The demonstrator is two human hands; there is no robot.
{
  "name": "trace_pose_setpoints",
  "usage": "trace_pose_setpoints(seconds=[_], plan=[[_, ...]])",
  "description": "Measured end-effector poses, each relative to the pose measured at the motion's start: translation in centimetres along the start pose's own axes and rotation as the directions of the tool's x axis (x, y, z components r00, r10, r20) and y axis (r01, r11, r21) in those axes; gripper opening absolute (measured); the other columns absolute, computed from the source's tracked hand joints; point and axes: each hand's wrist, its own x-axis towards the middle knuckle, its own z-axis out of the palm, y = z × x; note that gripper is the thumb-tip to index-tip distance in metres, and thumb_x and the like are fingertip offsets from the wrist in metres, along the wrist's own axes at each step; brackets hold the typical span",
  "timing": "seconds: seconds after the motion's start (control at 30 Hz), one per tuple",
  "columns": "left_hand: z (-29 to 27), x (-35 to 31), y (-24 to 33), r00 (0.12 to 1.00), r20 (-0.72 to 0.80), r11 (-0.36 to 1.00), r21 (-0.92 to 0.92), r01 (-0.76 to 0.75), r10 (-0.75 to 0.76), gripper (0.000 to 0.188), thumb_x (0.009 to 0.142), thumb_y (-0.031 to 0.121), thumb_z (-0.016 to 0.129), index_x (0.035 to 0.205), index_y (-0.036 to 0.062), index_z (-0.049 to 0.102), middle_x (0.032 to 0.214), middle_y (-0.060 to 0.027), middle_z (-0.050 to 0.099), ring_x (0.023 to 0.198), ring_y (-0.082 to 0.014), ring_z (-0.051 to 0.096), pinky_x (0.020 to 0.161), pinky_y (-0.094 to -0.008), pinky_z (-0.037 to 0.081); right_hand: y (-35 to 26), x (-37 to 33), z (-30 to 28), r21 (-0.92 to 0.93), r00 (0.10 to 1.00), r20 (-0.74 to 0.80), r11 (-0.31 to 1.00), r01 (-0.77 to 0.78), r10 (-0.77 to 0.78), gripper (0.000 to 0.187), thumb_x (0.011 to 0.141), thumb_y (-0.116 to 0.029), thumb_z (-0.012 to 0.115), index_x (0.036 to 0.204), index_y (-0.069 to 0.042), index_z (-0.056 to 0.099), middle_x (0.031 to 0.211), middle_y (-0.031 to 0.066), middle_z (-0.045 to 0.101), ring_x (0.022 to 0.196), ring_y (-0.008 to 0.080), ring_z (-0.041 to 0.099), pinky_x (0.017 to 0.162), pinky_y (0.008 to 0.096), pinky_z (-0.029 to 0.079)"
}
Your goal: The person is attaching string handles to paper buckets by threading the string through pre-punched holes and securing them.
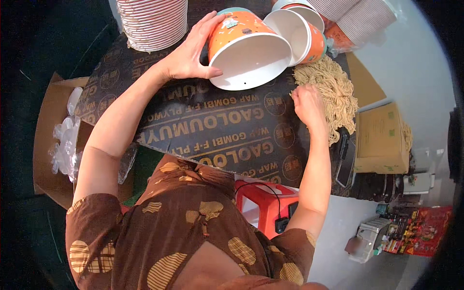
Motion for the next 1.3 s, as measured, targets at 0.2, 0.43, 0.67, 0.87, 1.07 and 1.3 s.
trace_pose_setpoints(seconds=[0.2,0.43,0.67,0.87,1.07,1.3], plan=[[-1.5,0.9,5.1,0.853,-0.289,0.827,0.503,-0.251,0.435,0.080,0.061,0.031,0.076,0.130,0.0041,0.047,0.134,-0.0242,0.042,0.125,-0.0393,0.041,0.105,-0.0510,0.032,-1.8,-0.3,-0.7,-0.040,0.991,-0.103,0.996,0.086,-0.089,0.003,0.080,-0.003,0.059,0.080,0.000,0.060,0.085,0.0188,0.059,0.086,0.0369,0.055,0.080,0.0443,0.044],[3.4,-0.1,9.0,0.952,0.054,0.914,0.269,-0.303,0.300,0.037,0.068,0.013,0.075,0.095,-0.0018,0.055,0.088,-0.0146,0.059,0.083,-0.0329,0.060,0.072,-0.0384,0.052,-7.0,0.0,-3.4,0.310,0.923,-0.224,0.875,0.371,-0.312,0.008,0.081,-0.002,0.058,0.083,-0.005,0.051,0.082,0.0125,0.051,0.084,0.0329,0.048,0.076,0.0407,0.038],[5.0,-1.2,4.6,0.970,0.177,0.895,0.440,0.074,-0.168,0.029,0.072,0.016,0.069,0.085,-0.0066,0.056,0.090,-0.0208,0.060,0.090,-0.0369,0.059,0.084,-0.0419,0.049,-8.8,-0.9,-3.0,0.734,0.985,-0.155,0.659,0.167,-0.076,0.003,0.093,-0.002,0.052,0.090,-0.001,0.050,0.074,0.0093,0.057,0.066,0.0200,0.059,0.061,0.0324,0.048],[5.1,-1.4,1.8,0.979,0.128,0.914,0.394,0.095,-0.156,0.002,0.076,-0.004,0.055,0.077,-0.0033,0.056,0.094,-0.0190,0.055,0.092,-0.0384,0.055,0.080,-0.0449,0.049,-9.5,-0.5,-1.5,0.817,0.989,-0.141,0.569,0.093,0.040,0.014,0.094,-0.003,0.052,0.107,-0.001,0.055,0.074,0.0052,0.062,0.068,0.0127,0.060,0.064,0.0263,0.049],[5.1,-0.5,2.2,0.983,0.151,0.894,0.448,0.023,-0.101,0.011,0.075,0.008,0.062,0.078,-0.0017,0.058,0.092,-0.0169,0.059,0.095,-0.0355,0.057,0.083,-0.0436,0.049,-10.1,-0.7,-1.5,0.874,0.983,-0.116,0.485,0.034,0.140,0.027,0.093,-0.002,0.054,0.119,0.003,0.048,0.080,0.0080,0.068,0.072,0.0118,0.062,0.069,0.0252,0.051],[5.0,-0.4,1.3,0.984,0.133,0.780,0.625,0.009,-0.118,0.019,0.079,0.016,0.062,0.073,-0.0025,0.061,0.083,-0.0172,0.064,0.081,-0.0338,0.061,0.077,-0.0404,0.050,-10.9,-1.2,-2.1,0.832,0.950,-0.307,0.498,0.243,0.050,0.029,0.091,-0.002,0.058,0.117,0.003,0.048,0.085,0.0086,0.071,0.078,0.0116,0.064,0.070,0.0254,0.051]])
